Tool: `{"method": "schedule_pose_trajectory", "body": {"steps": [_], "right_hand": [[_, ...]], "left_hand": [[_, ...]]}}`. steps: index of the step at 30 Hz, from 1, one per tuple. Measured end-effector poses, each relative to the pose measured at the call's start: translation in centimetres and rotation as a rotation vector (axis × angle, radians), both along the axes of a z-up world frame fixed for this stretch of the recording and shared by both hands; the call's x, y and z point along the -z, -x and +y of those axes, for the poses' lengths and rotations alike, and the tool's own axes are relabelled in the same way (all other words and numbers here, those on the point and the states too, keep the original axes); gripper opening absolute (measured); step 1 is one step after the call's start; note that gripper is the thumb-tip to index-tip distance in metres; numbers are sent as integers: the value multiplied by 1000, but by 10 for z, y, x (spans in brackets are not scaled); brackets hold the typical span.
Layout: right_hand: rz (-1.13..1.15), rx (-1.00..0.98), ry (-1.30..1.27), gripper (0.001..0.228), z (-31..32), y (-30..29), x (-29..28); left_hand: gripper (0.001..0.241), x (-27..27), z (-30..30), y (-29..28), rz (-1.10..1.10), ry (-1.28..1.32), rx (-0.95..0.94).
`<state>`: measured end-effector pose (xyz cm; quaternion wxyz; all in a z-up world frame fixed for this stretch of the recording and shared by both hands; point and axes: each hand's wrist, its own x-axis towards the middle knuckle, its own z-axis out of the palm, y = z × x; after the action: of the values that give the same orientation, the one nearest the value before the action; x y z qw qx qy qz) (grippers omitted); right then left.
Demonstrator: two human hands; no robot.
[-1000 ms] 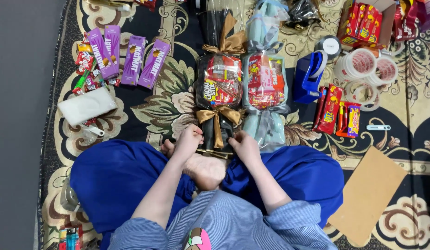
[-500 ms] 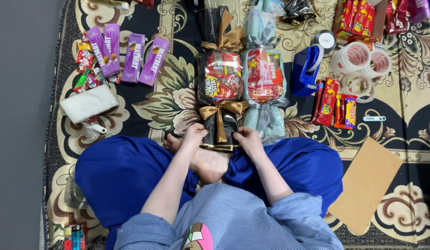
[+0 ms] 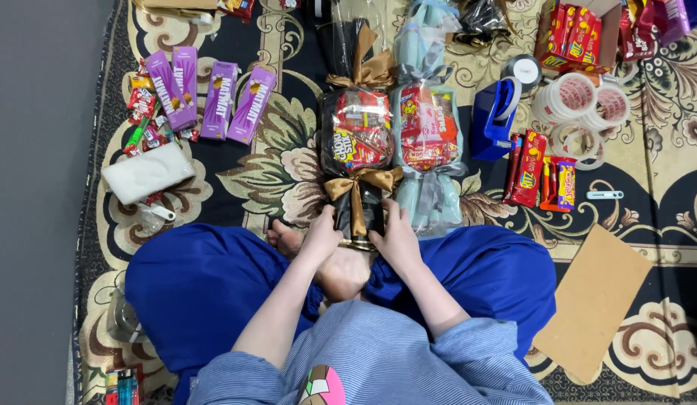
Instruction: Assembling and decorating snack bouquets by arranging snack packets and tying them with ribbons.
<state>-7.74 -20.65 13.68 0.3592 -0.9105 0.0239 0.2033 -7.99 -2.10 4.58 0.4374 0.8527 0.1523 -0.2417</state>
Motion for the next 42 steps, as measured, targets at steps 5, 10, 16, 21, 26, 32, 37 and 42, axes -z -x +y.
{"method": "schedule_pose_trajectory", "body": {"steps": [5,10,16,21,26,32,37,42], "right_hand": [[-46,-204,155,37,-7,0,61],[-62,-357,178,12,-11,-1,70],[69,-405,79,23,-16,-14,26],[297,-186,20,34,-30,-42,-13],[23,141,22,29,-43,-103,28],[-226,141,-21,36,-10,-124,38],[-238,172,25,38,-3,-128,36],[97,337,-299,59,-4,-136,80]], "left_hand": [[30,15,-6,1,-52,-98,90],[22,59,11,-10,-73,-116,84],[25,39,27,-58,-276,-239,-372],[64,-2,16,-91,17,-233,-189],[66,30,17,-101,68,-271,-120],[64,33,24,-93,-220,-305,-55],[64,58,40,-112,-426,-365,126],[75,84,40,-107,-495,-479,117]]}}
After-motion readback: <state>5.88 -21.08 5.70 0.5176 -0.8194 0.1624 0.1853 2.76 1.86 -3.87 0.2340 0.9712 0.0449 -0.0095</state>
